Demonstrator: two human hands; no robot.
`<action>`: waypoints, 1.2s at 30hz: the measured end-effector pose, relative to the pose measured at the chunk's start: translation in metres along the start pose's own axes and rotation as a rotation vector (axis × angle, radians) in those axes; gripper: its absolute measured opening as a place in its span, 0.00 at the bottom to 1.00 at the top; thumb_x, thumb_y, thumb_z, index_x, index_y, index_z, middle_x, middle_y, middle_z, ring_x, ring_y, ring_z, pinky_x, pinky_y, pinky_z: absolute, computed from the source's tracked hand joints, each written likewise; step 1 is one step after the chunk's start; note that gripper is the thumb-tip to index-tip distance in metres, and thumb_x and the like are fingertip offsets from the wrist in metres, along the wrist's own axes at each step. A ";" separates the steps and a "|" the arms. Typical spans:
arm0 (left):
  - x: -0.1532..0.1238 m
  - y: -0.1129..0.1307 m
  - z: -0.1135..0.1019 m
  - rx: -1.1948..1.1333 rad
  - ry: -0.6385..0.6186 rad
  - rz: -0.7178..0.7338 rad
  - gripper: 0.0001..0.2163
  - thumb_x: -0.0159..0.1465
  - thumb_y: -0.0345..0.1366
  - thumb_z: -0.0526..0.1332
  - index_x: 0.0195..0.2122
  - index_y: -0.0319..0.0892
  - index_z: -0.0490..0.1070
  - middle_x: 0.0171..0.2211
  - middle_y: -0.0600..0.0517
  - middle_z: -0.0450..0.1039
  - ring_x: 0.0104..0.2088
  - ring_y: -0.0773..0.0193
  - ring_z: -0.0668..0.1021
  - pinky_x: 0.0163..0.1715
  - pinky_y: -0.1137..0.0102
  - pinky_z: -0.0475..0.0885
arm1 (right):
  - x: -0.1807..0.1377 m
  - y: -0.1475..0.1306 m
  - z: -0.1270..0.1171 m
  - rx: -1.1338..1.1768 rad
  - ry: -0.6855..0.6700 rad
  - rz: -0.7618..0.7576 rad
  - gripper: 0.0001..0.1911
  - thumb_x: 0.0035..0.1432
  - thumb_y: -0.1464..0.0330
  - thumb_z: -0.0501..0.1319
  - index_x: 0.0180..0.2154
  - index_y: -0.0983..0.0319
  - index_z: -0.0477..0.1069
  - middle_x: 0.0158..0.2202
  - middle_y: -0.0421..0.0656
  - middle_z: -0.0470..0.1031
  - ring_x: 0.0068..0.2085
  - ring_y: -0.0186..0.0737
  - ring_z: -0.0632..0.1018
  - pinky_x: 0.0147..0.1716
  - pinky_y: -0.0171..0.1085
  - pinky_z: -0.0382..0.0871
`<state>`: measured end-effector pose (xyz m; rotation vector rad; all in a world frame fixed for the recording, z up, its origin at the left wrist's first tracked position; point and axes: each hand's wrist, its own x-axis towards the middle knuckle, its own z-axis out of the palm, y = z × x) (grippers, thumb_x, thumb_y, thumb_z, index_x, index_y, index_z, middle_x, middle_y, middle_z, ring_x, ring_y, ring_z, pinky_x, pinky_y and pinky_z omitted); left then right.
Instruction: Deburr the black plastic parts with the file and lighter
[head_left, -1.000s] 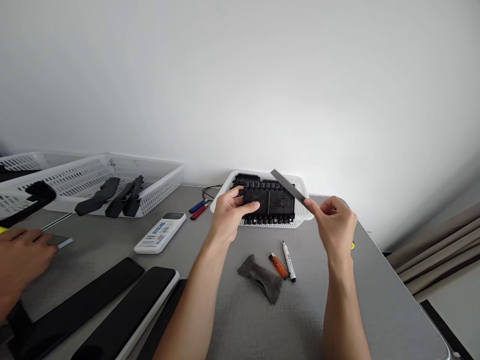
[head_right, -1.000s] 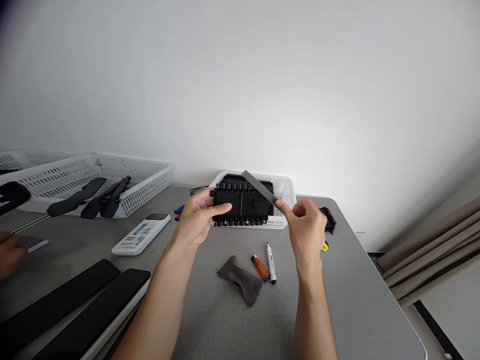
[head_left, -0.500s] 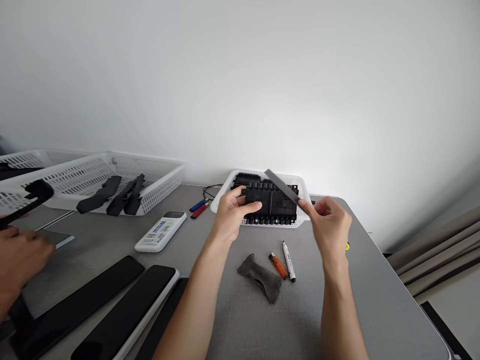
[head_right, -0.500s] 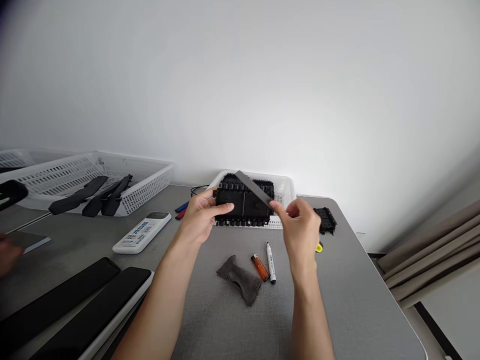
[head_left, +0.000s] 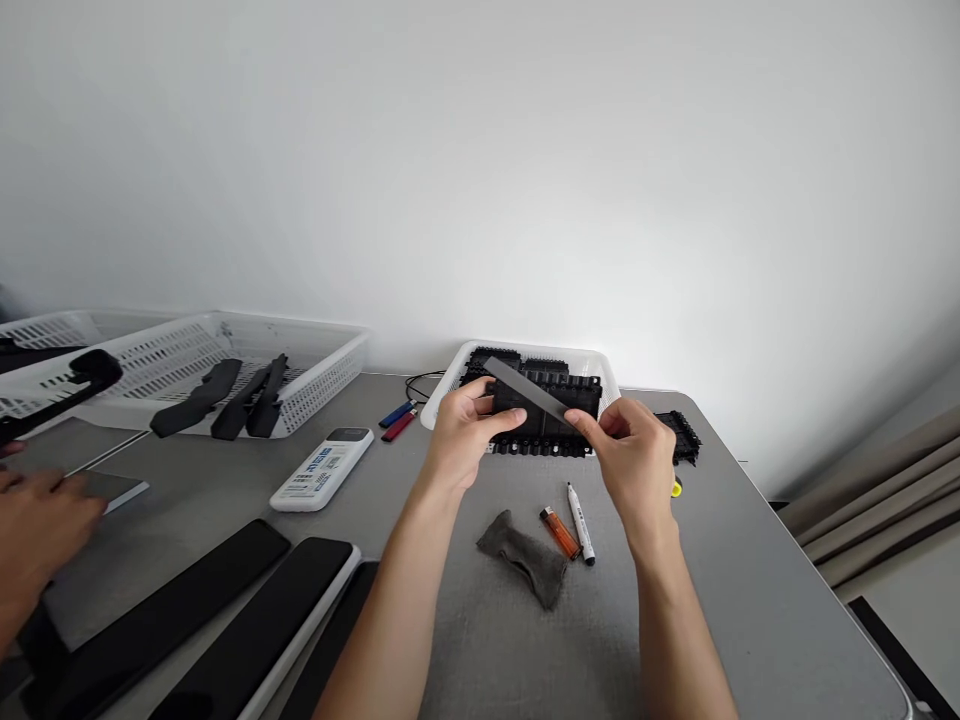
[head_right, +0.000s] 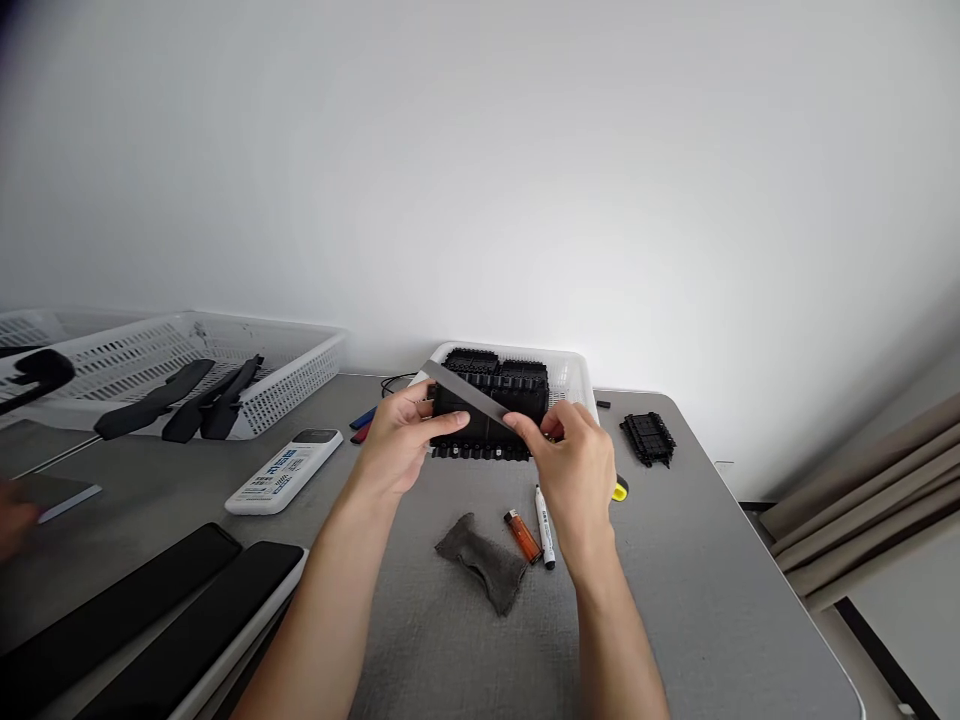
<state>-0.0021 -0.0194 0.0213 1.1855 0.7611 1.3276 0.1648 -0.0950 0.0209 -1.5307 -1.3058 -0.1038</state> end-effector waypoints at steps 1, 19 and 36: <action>0.000 0.001 -0.002 -0.010 0.015 -0.001 0.18 0.39 0.33 0.77 0.32 0.40 0.78 0.27 0.53 0.80 0.31 0.60 0.80 0.39 0.66 0.74 | 0.003 0.006 -0.002 0.001 0.017 0.009 0.29 0.56 0.47 0.66 0.20 0.59 0.59 0.19 0.35 0.62 0.22 0.30 0.58 0.23 0.35 0.52; -0.008 0.004 0.002 0.241 -0.192 -0.028 0.12 0.47 0.34 0.73 0.31 0.41 0.74 0.26 0.53 0.77 0.26 0.64 0.77 0.28 0.72 0.70 | 0.002 -0.003 -0.001 0.042 -0.048 0.201 0.31 0.53 0.42 0.63 0.50 0.54 0.71 0.44 0.44 0.65 0.38 0.43 0.72 0.38 0.43 0.69; -0.002 0.002 -0.001 0.037 -0.053 -0.042 0.23 0.45 0.33 0.72 0.42 0.44 0.68 0.29 0.55 0.78 0.31 0.62 0.78 0.34 0.71 0.71 | 0.012 0.013 -0.012 0.254 -0.234 0.271 0.26 0.55 0.45 0.64 0.43 0.60 0.72 0.30 0.37 0.64 0.27 0.35 0.63 0.26 0.34 0.57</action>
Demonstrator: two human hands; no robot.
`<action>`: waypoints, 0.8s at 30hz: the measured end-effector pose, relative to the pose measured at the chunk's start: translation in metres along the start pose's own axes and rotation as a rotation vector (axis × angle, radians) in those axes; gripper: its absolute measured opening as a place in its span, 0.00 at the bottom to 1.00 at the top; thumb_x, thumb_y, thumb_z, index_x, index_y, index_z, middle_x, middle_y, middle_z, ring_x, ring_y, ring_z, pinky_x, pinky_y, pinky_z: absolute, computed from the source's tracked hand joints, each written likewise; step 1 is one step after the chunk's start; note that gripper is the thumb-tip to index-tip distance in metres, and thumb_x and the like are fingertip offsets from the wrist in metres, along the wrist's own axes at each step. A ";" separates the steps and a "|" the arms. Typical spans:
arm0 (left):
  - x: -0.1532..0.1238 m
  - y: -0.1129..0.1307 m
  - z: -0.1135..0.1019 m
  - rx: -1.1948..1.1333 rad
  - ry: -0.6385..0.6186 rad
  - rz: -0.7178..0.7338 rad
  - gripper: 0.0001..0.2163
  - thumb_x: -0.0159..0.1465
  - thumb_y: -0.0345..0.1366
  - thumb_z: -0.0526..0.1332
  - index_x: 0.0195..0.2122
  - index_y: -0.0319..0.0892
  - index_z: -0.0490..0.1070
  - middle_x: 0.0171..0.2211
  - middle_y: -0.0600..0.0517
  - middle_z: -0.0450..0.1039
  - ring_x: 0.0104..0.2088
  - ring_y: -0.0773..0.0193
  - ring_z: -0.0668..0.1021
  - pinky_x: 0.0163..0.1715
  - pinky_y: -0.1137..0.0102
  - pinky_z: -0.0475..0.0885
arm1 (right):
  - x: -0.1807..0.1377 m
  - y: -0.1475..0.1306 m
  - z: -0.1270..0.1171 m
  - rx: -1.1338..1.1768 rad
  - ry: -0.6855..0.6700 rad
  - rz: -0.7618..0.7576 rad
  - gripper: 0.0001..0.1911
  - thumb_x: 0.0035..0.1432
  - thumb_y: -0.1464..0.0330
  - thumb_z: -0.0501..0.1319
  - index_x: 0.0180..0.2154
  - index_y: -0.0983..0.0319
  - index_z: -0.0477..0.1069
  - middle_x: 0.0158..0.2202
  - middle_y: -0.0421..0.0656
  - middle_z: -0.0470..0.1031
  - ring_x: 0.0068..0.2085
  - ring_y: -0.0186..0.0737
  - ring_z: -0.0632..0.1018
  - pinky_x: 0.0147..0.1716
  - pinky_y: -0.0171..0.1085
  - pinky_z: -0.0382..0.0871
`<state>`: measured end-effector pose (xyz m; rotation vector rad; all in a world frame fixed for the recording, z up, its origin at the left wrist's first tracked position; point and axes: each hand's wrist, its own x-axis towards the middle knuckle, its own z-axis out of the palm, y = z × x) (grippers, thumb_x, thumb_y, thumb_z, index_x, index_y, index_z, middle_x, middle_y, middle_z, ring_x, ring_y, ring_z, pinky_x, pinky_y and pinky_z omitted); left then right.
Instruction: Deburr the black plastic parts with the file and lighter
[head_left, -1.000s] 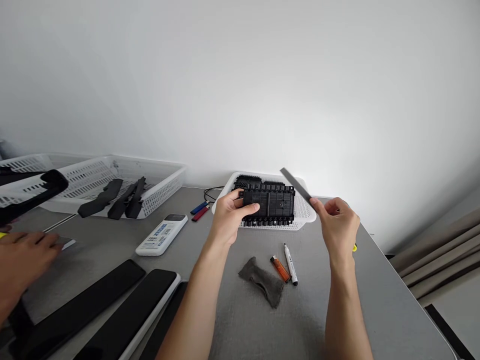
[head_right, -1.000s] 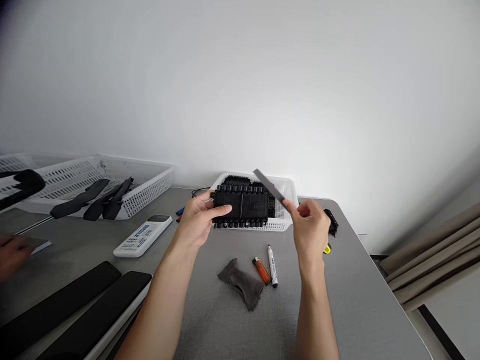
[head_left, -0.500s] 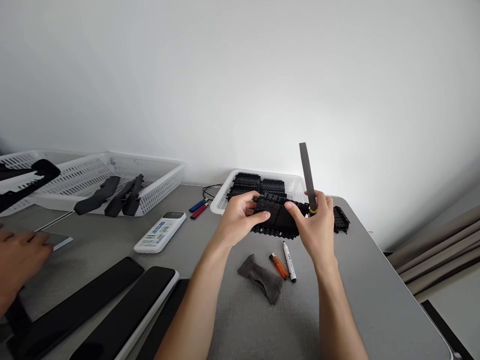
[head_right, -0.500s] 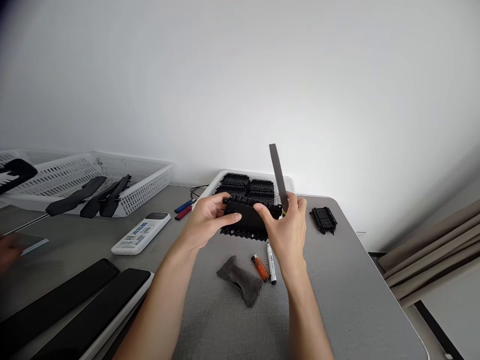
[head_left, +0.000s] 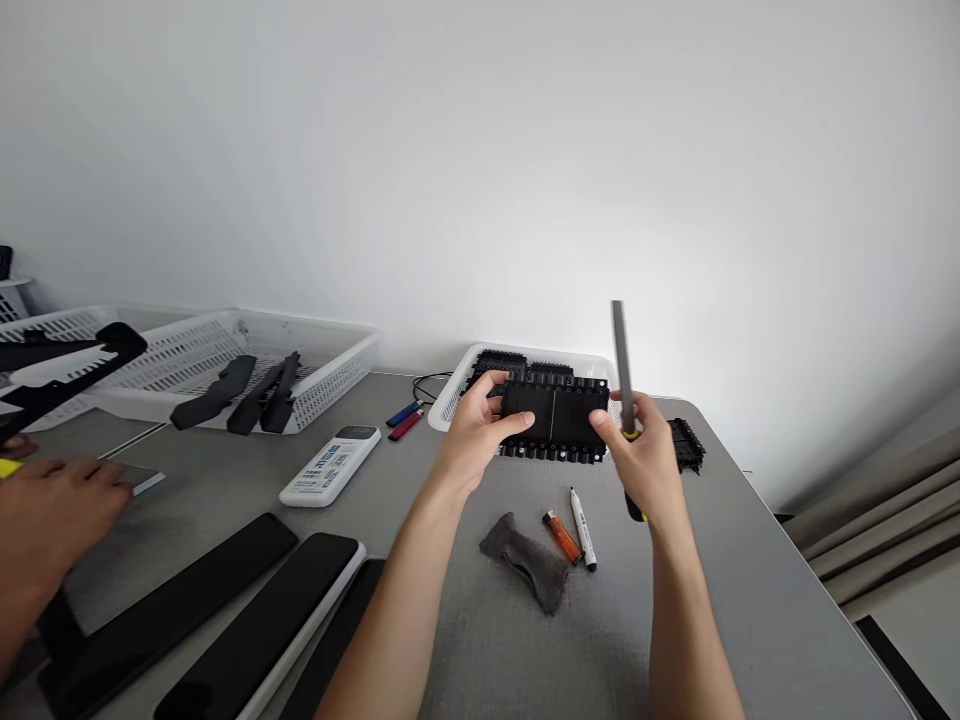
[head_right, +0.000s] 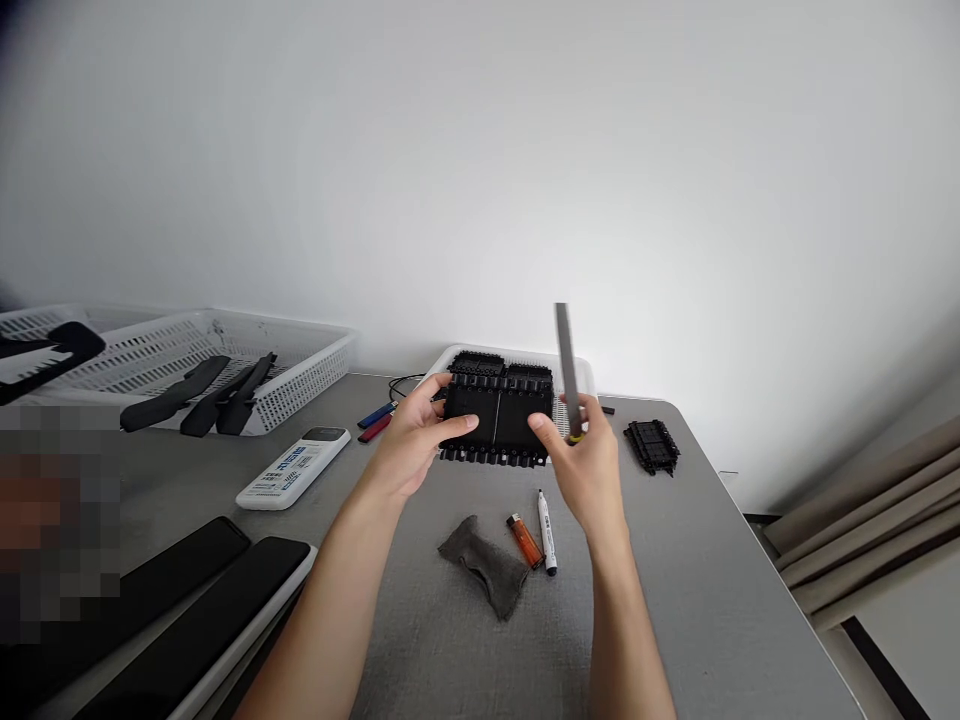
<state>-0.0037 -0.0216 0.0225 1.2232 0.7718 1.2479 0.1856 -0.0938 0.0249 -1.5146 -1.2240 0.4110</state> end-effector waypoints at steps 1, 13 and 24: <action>0.000 0.000 0.000 0.006 0.001 0.000 0.23 0.45 0.33 0.72 0.43 0.44 0.68 0.29 0.55 0.78 0.31 0.62 0.78 0.34 0.71 0.70 | 0.000 0.000 0.003 0.021 -0.038 -0.002 0.24 0.55 0.46 0.64 0.39 0.60 0.71 0.28 0.36 0.61 0.26 0.33 0.61 0.25 0.34 0.55; 0.000 -0.007 0.002 0.513 0.115 0.318 0.13 0.58 0.47 0.69 0.35 0.44 0.75 0.37 0.50 0.78 0.43 0.56 0.77 0.44 0.67 0.68 | -0.003 0.002 0.012 0.086 -0.003 -0.047 0.21 0.55 0.51 0.65 0.27 0.62 0.69 0.22 0.35 0.59 0.24 0.32 0.58 0.22 0.34 0.51; 0.002 0.006 -0.026 0.043 -0.170 0.013 0.20 0.55 0.50 0.70 0.42 0.42 0.82 0.35 0.45 0.81 0.35 0.54 0.81 0.35 0.64 0.77 | 0.001 0.006 0.002 0.148 0.037 0.014 0.22 0.53 0.48 0.66 0.29 0.62 0.72 0.21 0.34 0.56 0.22 0.31 0.58 0.20 0.34 0.52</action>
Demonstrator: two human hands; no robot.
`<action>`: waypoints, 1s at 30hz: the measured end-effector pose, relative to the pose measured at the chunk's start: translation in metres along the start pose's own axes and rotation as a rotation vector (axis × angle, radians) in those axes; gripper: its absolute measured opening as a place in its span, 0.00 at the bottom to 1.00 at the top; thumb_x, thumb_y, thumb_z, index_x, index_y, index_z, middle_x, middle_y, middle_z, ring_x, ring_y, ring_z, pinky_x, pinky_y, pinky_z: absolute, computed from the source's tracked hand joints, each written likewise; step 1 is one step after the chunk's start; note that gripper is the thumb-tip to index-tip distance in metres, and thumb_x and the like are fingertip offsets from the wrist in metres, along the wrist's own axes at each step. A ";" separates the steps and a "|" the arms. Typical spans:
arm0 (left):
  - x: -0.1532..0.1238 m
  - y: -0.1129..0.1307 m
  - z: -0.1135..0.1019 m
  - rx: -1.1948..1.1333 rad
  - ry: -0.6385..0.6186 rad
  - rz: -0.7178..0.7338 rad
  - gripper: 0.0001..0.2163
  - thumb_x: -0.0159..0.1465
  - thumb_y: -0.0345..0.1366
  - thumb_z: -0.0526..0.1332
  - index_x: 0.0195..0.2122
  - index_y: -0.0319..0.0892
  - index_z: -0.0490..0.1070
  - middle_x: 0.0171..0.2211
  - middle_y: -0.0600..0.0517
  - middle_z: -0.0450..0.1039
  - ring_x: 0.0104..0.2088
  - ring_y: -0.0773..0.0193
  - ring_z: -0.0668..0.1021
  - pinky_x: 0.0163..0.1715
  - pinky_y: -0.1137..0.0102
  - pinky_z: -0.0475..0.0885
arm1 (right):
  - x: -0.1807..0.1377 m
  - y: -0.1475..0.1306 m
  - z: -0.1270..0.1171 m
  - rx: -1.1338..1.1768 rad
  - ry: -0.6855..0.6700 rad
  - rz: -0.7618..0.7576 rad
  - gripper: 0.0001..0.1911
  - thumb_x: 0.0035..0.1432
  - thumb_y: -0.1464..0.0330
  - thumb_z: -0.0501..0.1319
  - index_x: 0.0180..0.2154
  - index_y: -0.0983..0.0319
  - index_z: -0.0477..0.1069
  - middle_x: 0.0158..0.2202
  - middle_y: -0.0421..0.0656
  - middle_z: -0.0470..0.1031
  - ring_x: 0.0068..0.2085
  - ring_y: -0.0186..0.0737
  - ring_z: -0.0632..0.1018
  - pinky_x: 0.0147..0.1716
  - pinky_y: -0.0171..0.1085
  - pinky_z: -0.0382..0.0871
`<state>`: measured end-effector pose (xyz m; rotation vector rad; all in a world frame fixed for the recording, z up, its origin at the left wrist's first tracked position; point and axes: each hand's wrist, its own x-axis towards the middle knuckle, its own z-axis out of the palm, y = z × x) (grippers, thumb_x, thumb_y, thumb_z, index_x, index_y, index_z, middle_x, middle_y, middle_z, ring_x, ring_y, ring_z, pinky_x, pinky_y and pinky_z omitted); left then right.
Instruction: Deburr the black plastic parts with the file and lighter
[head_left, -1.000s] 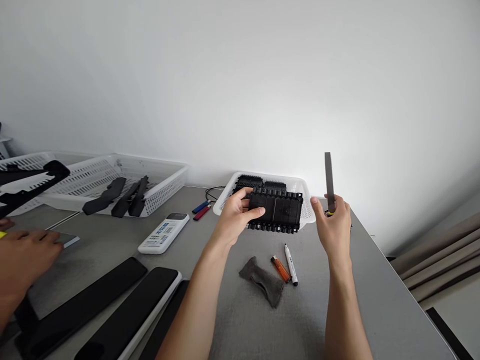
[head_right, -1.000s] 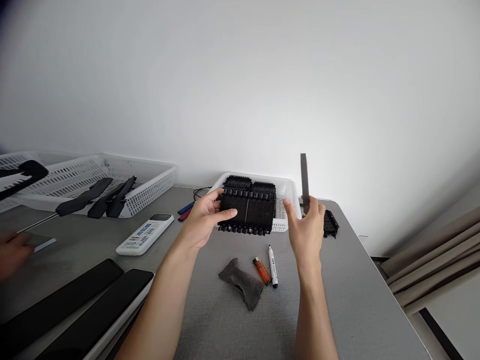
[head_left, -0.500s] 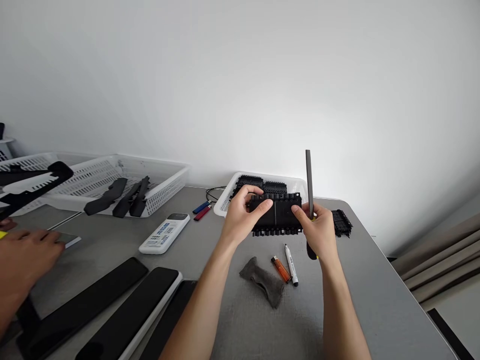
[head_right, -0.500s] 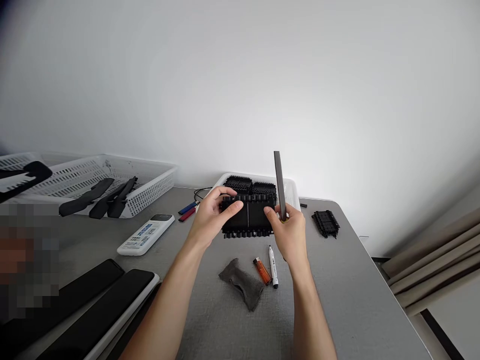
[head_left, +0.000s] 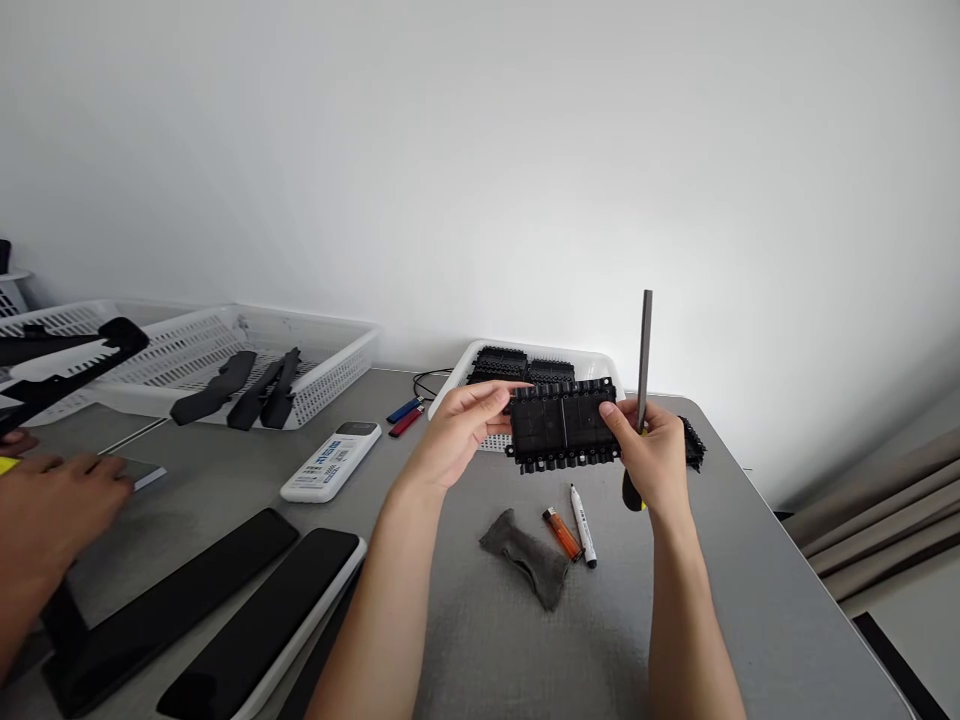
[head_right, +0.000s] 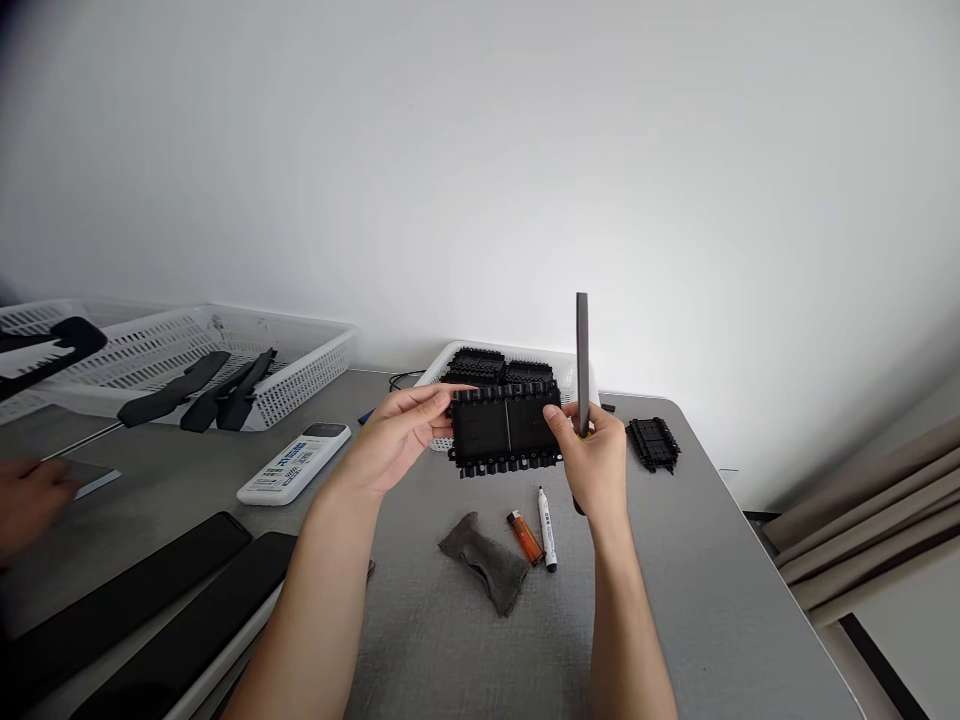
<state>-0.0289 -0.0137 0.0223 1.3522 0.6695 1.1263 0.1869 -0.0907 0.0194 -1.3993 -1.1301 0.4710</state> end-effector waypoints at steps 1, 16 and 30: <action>-0.001 0.001 0.001 0.045 0.027 0.017 0.20 0.56 0.51 0.69 0.42 0.42 0.82 0.34 0.45 0.81 0.35 0.53 0.82 0.35 0.64 0.77 | 0.000 -0.001 0.000 -0.011 -0.002 -0.008 0.22 0.54 0.49 0.66 0.29 0.62 0.73 0.21 0.34 0.56 0.22 0.31 0.57 0.21 0.34 0.51; -0.006 -0.008 0.032 0.652 -0.080 0.204 0.12 0.63 0.41 0.63 0.46 0.47 0.77 0.48 0.47 0.80 0.51 0.47 0.79 0.48 0.62 0.71 | -0.003 -0.003 0.000 -0.174 -0.137 -0.109 0.20 0.58 0.52 0.64 0.40 0.60 0.79 0.34 0.43 0.75 0.33 0.39 0.71 0.31 0.36 0.63; 0.006 -0.020 0.028 0.226 0.290 0.188 0.12 0.59 0.36 0.65 0.44 0.45 0.68 0.36 0.52 0.78 0.37 0.59 0.81 0.37 0.69 0.73 | -0.025 -0.022 0.017 -0.170 -0.197 -0.153 0.19 0.68 0.53 0.53 0.31 0.60 0.69 0.24 0.36 0.64 0.27 0.33 0.63 0.27 0.33 0.55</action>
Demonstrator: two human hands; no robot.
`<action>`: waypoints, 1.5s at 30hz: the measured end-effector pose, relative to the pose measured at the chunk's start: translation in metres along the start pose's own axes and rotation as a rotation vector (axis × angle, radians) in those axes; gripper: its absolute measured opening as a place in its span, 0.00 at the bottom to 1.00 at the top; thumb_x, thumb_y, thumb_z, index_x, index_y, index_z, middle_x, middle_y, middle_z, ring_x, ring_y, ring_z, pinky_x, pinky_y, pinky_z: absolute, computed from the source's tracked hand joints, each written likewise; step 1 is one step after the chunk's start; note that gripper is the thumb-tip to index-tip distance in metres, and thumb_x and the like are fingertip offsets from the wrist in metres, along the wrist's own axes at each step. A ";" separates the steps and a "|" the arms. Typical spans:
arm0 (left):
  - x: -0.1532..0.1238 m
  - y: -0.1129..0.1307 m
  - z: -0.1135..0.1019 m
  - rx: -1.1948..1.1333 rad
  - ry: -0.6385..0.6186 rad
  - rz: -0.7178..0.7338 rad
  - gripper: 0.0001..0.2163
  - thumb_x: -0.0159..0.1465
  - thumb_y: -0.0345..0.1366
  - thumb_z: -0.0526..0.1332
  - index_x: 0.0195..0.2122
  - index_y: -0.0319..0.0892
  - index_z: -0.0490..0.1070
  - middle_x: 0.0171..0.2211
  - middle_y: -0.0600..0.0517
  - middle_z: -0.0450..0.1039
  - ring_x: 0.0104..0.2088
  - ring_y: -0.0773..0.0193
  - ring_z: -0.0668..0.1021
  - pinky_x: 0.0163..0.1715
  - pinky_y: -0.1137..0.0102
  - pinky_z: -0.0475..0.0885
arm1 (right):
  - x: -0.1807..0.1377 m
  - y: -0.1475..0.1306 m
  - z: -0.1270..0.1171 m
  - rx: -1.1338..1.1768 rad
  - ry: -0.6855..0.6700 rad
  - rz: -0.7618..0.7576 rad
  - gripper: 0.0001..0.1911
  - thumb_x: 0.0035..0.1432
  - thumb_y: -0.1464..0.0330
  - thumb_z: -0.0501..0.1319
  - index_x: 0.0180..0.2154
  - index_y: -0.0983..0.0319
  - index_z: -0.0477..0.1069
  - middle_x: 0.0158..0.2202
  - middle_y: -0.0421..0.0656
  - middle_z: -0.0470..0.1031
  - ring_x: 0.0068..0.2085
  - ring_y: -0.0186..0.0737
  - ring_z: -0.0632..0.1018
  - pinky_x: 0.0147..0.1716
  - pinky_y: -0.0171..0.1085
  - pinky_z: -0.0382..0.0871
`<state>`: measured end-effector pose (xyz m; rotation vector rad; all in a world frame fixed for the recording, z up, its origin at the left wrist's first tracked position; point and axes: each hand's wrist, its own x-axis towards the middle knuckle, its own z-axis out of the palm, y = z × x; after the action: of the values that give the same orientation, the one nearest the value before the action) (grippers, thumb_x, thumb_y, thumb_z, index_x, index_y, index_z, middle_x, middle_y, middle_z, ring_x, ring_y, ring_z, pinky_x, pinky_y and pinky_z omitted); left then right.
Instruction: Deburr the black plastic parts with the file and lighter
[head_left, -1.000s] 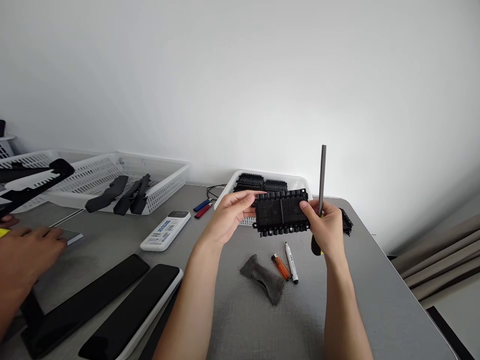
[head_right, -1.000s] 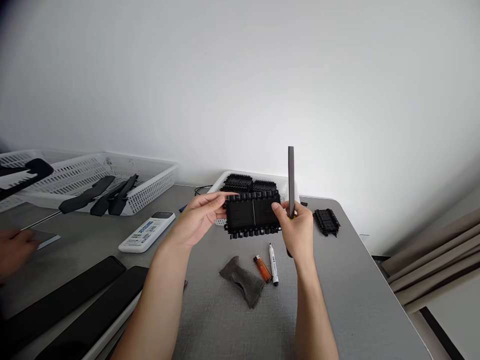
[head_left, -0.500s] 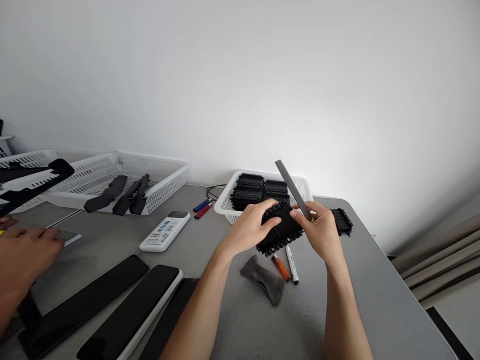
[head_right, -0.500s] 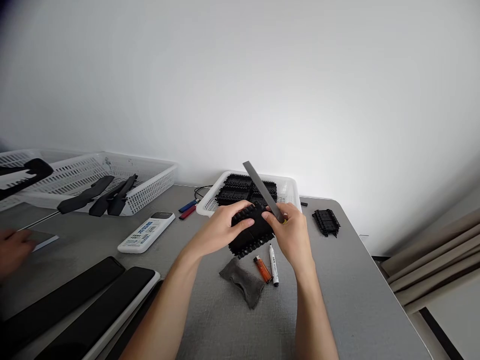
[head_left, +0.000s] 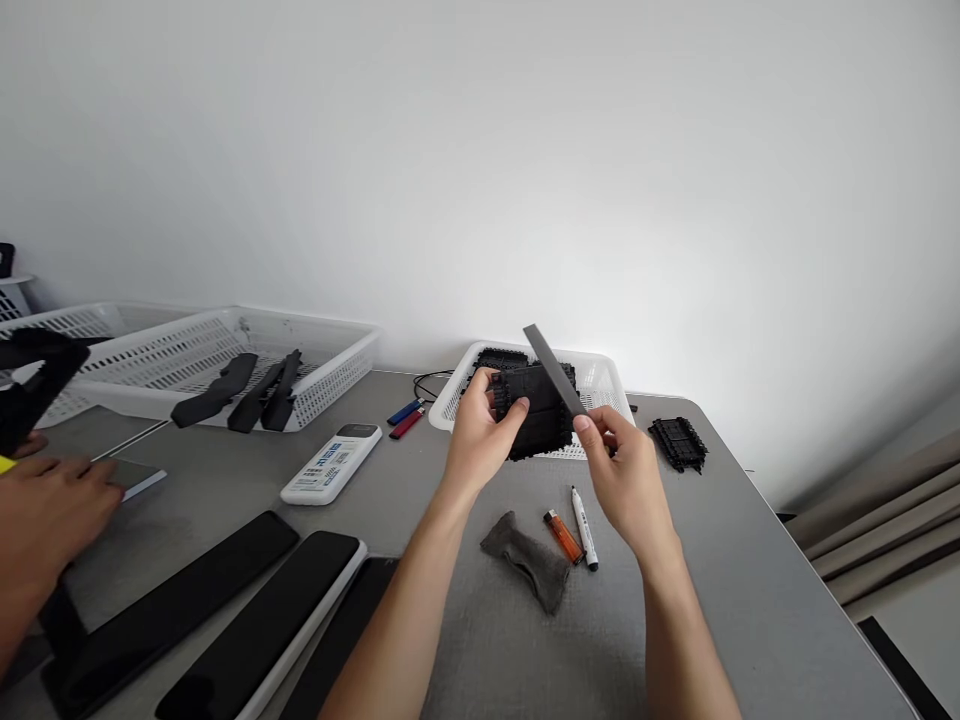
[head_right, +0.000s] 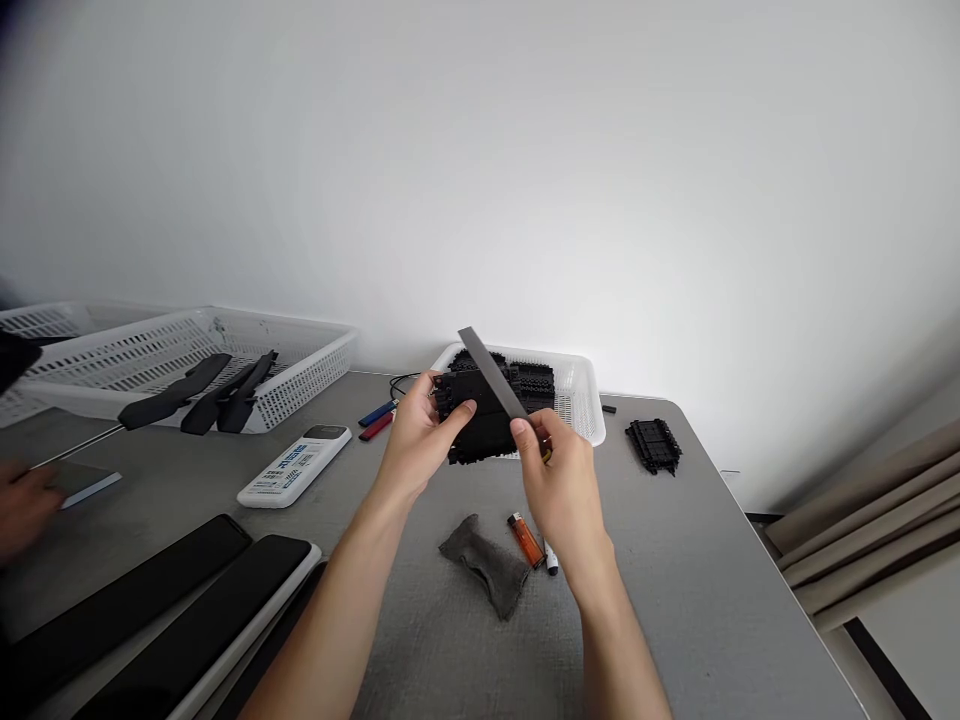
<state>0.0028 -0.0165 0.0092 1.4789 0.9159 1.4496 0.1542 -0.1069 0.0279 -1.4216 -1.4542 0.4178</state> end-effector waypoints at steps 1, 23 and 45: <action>0.000 0.000 0.001 -0.008 -0.005 -0.001 0.12 0.59 0.36 0.65 0.43 0.45 0.68 0.36 0.53 0.78 0.37 0.59 0.81 0.36 0.70 0.74 | -0.001 -0.001 0.003 -0.002 -0.019 -0.006 0.19 0.68 0.53 0.53 0.31 0.60 0.68 0.24 0.36 0.64 0.27 0.33 0.63 0.27 0.33 0.54; -0.003 -0.003 0.002 0.074 0.017 0.084 0.12 0.60 0.35 0.64 0.44 0.45 0.66 0.29 0.54 0.76 0.26 0.65 0.77 0.24 0.74 0.69 | -0.001 0.004 0.014 -0.397 0.216 0.112 0.17 0.70 0.56 0.52 0.36 0.57 0.72 0.26 0.40 0.74 0.24 0.37 0.65 0.26 0.34 0.50; -0.005 0.001 0.009 0.089 0.008 0.163 0.12 0.60 0.33 0.65 0.43 0.45 0.65 0.30 0.54 0.78 0.31 0.62 0.80 0.29 0.73 0.71 | -0.003 -0.003 0.013 -0.013 -0.032 -0.018 0.21 0.70 0.53 0.50 0.30 0.60 0.67 0.20 0.34 0.62 0.23 0.32 0.60 0.23 0.33 0.49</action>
<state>0.0116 -0.0219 0.0085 1.6465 0.8915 1.5506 0.1413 -0.1055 0.0237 -1.4169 -1.4973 0.4220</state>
